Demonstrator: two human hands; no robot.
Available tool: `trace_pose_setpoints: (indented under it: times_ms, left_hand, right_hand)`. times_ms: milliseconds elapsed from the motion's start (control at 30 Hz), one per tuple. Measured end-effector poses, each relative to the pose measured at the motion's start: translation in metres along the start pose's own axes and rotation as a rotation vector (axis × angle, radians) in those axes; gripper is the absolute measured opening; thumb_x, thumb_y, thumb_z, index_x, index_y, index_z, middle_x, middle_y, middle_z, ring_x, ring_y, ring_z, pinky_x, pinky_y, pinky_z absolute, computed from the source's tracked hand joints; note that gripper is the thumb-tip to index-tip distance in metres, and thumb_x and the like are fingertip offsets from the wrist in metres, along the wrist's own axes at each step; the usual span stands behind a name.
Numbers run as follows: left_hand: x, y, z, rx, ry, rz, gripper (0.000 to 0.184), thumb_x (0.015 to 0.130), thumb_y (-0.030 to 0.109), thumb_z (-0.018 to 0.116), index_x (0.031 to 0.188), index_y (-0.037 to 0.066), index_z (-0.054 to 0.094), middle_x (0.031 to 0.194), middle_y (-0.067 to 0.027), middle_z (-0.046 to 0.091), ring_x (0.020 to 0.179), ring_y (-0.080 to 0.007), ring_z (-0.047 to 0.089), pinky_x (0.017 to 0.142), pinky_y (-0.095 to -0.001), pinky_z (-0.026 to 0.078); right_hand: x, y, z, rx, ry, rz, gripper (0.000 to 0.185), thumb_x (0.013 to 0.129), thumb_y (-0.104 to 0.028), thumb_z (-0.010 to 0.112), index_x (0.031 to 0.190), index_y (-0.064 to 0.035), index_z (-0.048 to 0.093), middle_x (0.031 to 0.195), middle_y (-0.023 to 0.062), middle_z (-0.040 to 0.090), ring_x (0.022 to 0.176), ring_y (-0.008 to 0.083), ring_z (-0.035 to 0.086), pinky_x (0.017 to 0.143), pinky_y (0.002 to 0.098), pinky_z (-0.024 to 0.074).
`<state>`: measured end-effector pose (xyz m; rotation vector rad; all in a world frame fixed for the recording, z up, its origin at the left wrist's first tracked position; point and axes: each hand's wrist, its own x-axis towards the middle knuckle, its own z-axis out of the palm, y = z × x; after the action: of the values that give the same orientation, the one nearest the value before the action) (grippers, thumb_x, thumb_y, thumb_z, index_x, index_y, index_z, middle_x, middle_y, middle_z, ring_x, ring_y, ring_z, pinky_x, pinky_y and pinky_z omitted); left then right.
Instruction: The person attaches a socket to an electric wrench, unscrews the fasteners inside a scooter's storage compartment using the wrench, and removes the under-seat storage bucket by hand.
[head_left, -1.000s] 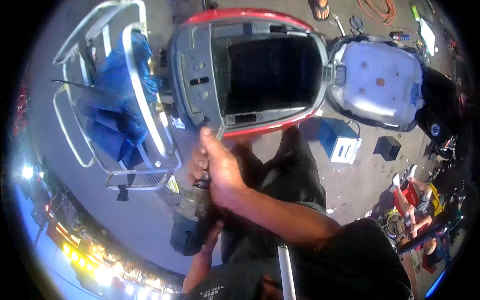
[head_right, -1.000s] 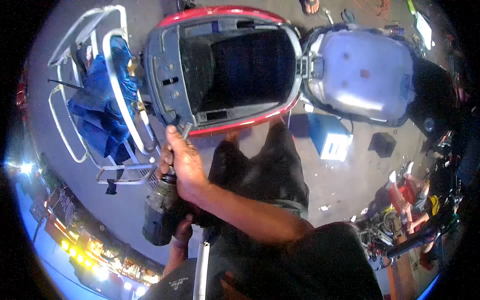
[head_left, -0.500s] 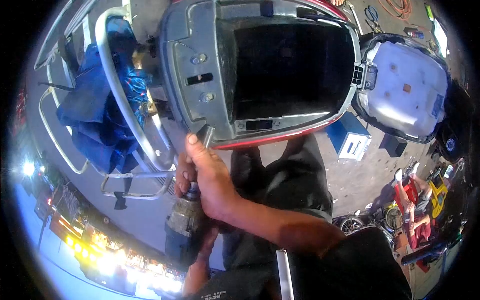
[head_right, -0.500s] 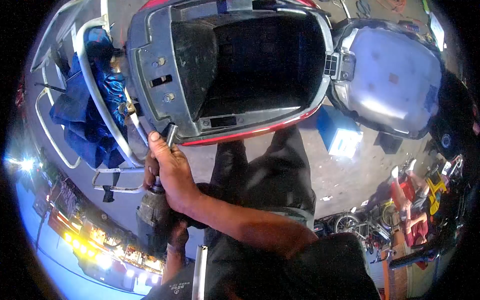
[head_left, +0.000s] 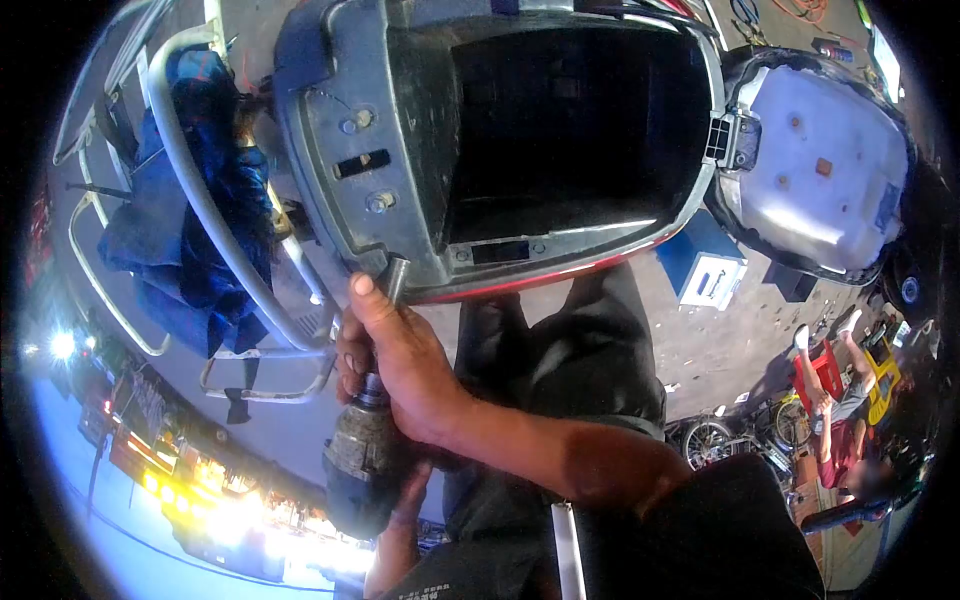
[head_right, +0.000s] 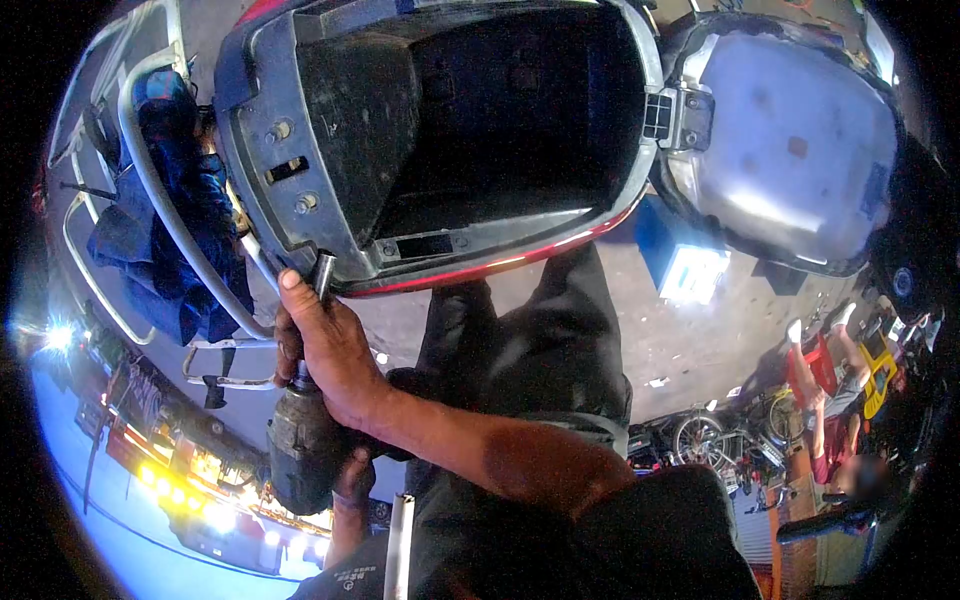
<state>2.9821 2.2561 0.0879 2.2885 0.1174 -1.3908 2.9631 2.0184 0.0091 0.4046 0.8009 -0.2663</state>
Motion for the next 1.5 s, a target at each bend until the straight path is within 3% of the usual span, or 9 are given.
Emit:
trace_pose_setpoints:
  times_ms: [233,467,667,800,933,1033,1100,1300,1500]
  left_hand:
    - [-0.002,0.022,0.019,-0.117,0.021,0.060,0.100,0.071,0.021,0.081,0.147,0.007,0.017,0.147,-0.0129,0.028,0.137,-0.0272,0.025,0.114,-0.0417,0.017]
    - [0.006,-0.045,-0.008,0.008,-0.078,0.129,0.085,0.075,0.020,0.075,0.144,0.006,0.026,0.145,-0.0135,0.033,0.134,-0.0279,0.030,0.113,-0.0425,0.021]
    - [-0.003,-0.017,-0.006,0.143,-0.070,0.185,0.068,0.078,0.019,0.072,0.135,0.006,0.038,0.133,-0.0124,0.044,0.124,-0.0275,0.040,0.105,-0.0428,0.030]
    - [-0.017,0.036,0.000,0.267,-0.085,0.396,0.056,0.079,0.018,0.071,0.128,0.006,0.046,0.123,-0.0114,0.051,0.116,-0.0271,0.046,0.099,-0.0428,0.035]
    - [-0.040,0.094,0.003,0.528,-0.048,0.705,0.044,0.081,0.018,0.069,0.120,0.006,0.054,0.114,-0.0105,0.057,0.108,-0.0267,0.052,0.093,-0.0428,0.040]
    - [-0.047,0.121,0.008,0.621,-0.010,0.840,0.036,0.082,0.017,0.068,0.115,0.006,0.060,0.107,-0.0097,0.062,0.102,-0.0264,0.057,0.088,-0.0427,0.043]
    - [-0.048,0.117,0.006,0.484,-0.021,0.756,0.033,0.083,0.017,0.067,0.113,0.006,0.061,0.104,-0.0091,0.064,0.098,-0.0256,0.059,0.086,-0.0416,0.045]
    - [-0.022,0.115,0.007,-0.249,-0.125,0.362,0.038,0.075,0.012,0.071,0.110,0.004,0.060,0.097,-0.0053,0.062,0.088,-0.0194,0.058,0.083,-0.0339,0.047]
    - [-0.024,0.124,0.012,-0.555,-0.185,0.293,0.051,0.067,0.011,0.069,0.114,-0.001,0.052,0.095,-0.0091,0.059,0.084,-0.0206,0.059,0.077,-0.0331,0.050]
  right_hand:
    - [0.001,-0.001,-0.003,-0.022,-0.002,0.006,0.047,0.090,-0.056,0.054,0.079,-0.0103,0.047,0.060,0.0005,0.045,0.051,0.0136,0.049,0.052,0.0303,0.0448]
    - [0.001,-0.001,-0.001,-0.044,0.002,-0.003,0.048,0.092,-0.055,0.051,0.076,-0.0102,0.047,0.059,0.0004,0.043,0.051,0.0133,0.049,0.052,0.0305,0.0453]
    - [-0.014,0.001,0.011,-0.010,0.041,-0.032,0.046,0.093,-0.051,0.050,0.073,-0.0103,0.044,0.056,0.0029,0.042,0.046,0.0156,0.048,0.047,0.0348,0.0473]
    - [-0.048,-0.005,0.041,-0.058,0.009,-0.067,0.040,0.094,-0.044,0.053,0.075,-0.0104,0.044,0.056,0.0041,0.042,0.045,0.0171,0.048,0.046,0.0360,0.0476]
    - [-0.060,-0.007,0.054,-0.031,0.179,-0.008,0.041,0.092,-0.046,0.057,0.074,-0.0112,0.045,0.054,0.0026,0.045,0.040,0.0191,0.049,0.039,0.0377,0.0449]
    - [-0.068,-0.012,0.052,-0.047,0.151,-0.087,0.040,0.092,-0.047,0.057,0.076,-0.0121,0.045,0.055,0.0020,0.045,0.042,0.0189,0.049,0.040,0.0382,0.0458]
    - [-0.064,-0.016,0.052,-0.006,0.096,-0.036,0.039,0.092,-0.047,0.057,0.079,-0.0125,0.043,0.058,-0.0001,0.042,0.048,0.0167,0.047,0.050,0.0399,0.0494]
    - [-0.042,-0.010,0.068,0.102,0.062,-0.125,0.032,0.094,-0.041,0.055,0.085,-0.0117,0.047,0.061,-0.0014,0.043,0.051,0.0133,0.048,0.053,0.0378,0.0515]
    - [-0.045,-0.001,0.074,0.133,0.029,-0.163,0.038,0.091,-0.046,0.058,0.081,-0.0124,0.045,0.059,0.0001,0.043,0.049,0.0148,0.048,0.052,0.0383,0.0515]
